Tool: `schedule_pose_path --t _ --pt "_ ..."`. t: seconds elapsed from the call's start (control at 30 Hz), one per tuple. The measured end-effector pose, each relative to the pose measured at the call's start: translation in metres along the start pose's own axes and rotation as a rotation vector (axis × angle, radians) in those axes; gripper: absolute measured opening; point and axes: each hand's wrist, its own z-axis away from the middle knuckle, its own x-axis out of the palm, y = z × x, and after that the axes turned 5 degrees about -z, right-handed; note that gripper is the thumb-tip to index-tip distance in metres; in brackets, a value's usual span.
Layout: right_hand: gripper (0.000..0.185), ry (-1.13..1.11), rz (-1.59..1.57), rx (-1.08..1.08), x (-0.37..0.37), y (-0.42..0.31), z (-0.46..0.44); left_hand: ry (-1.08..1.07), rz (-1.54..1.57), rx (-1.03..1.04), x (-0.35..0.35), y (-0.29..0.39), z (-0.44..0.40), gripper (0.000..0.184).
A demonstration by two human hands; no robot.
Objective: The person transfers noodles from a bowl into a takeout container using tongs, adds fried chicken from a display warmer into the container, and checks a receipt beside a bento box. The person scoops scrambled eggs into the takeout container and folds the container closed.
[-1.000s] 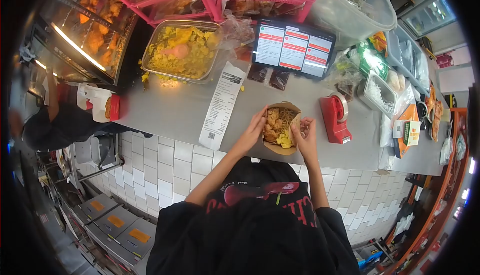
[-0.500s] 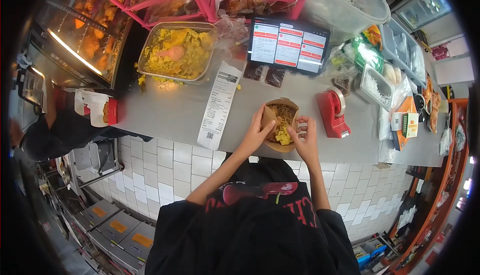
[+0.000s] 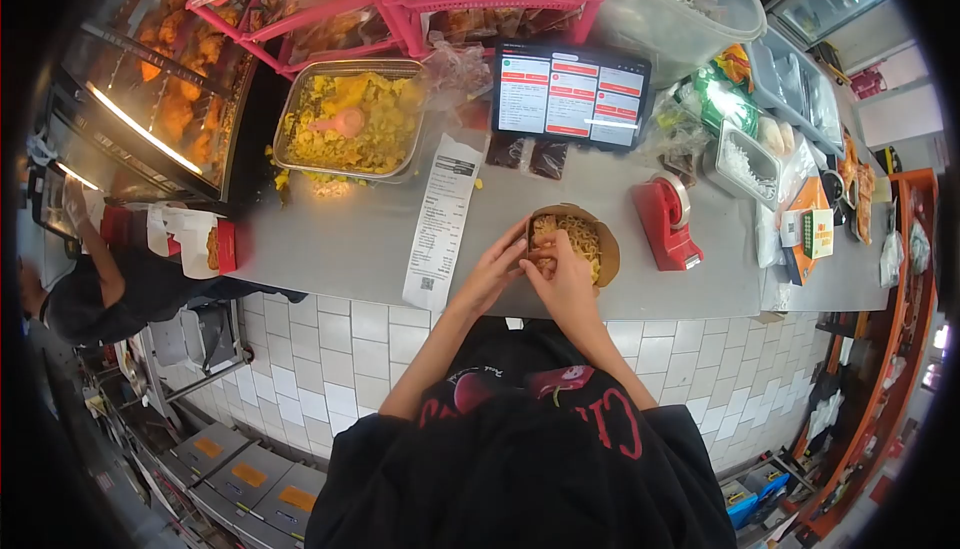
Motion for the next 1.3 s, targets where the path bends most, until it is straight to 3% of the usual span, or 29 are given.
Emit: schedule_pose_path --t 0.2,0.27,0.33,0.37,0.43,0.5,0.57,0.63,0.7,0.77,0.83,0.9,1.03,1.1,1.3 --pt "0.025 0.084 0.012 0.052 0.002 -0.001 -0.002 0.017 -0.087 0.016 0.003 0.002 0.0 0.056" --pt "0.023 0.084 0.062 0.096 -0.007 -0.004 0.003 0.058 -0.302 0.155 0.004 -0.006 -0.008 0.061" --pt "0.019 0.155 0.396 -0.193 -0.019 -0.003 0.015 0.116 -0.404 0.174 0.008 -0.014 -0.015 0.064" --pt "0.019 0.156 0.4 -0.192 -0.03 -0.004 0.017 0.179 -0.511 0.19 0.009 -0.017 -0.017 0.067" --pt "0.014 0.291 0.283 -0.083 -0.06 -0.001 0.021 0.193 -0.532 0.213 0.012 -0.018 -0.02 0.067" --pt "0.014 0.299 0.144 -0.052 -0.088 0.045 0.015 0.209 -0.554 0.234 0.014 -0.024 -0.023 0.068" --pt "0.013 0.307 0.001 -0.021 -0.09 0.079 0.013 0.252 -0.669 0.383 0.012 -0.036 -0.028 0.065" --pt "0.011 -0.015 -0.66 0.211 -0.087 0.095 0.012 0.257 -0.68 0.385 0.011 -0.04 -0.031 0.065" --pt "0.013 -0.028 -0.67 0.19 -0.074 0.095 0.006 0.269 -0.69 0.386 0.013 -0.038 -0.031 0.064" --pt "0.019 -0.088 -0.53 0.07 -0.065 0.092 -0.003 0.223 -0.598 0.326 0.013 -0.034 -0.027 0.066" --pt "0.025 -0.078 -0.485 0.154 -0.064 0.084 -0.006 0.21 -0.639 0.413 0.016 -0.026 -0.026 0.067" --pt "0.029 0.001 0.027 -0.078 -0.065 0.056 -0.006 0.193 -0.675 0.502 0.016 -0.02 -0.029 0.069" --pt "0.033 0.033 0.131 -0.134 -0.059 0.044 -0.001 0.107 -0.692 0.511 0.017 -0.013 -0.028 0.07" --pt "0.027 0.19 0.202 -0.171 -0.052 0.045 0.004 0.096 -0.703 0.497 0.017 -0.011 -0.028 0.07" --pt "0.022 0.201 0.473 -0.154 -0.05 0.039 0.004 0.102 -0.761 0.476 0.017 -0.01 -0.027 0.067"
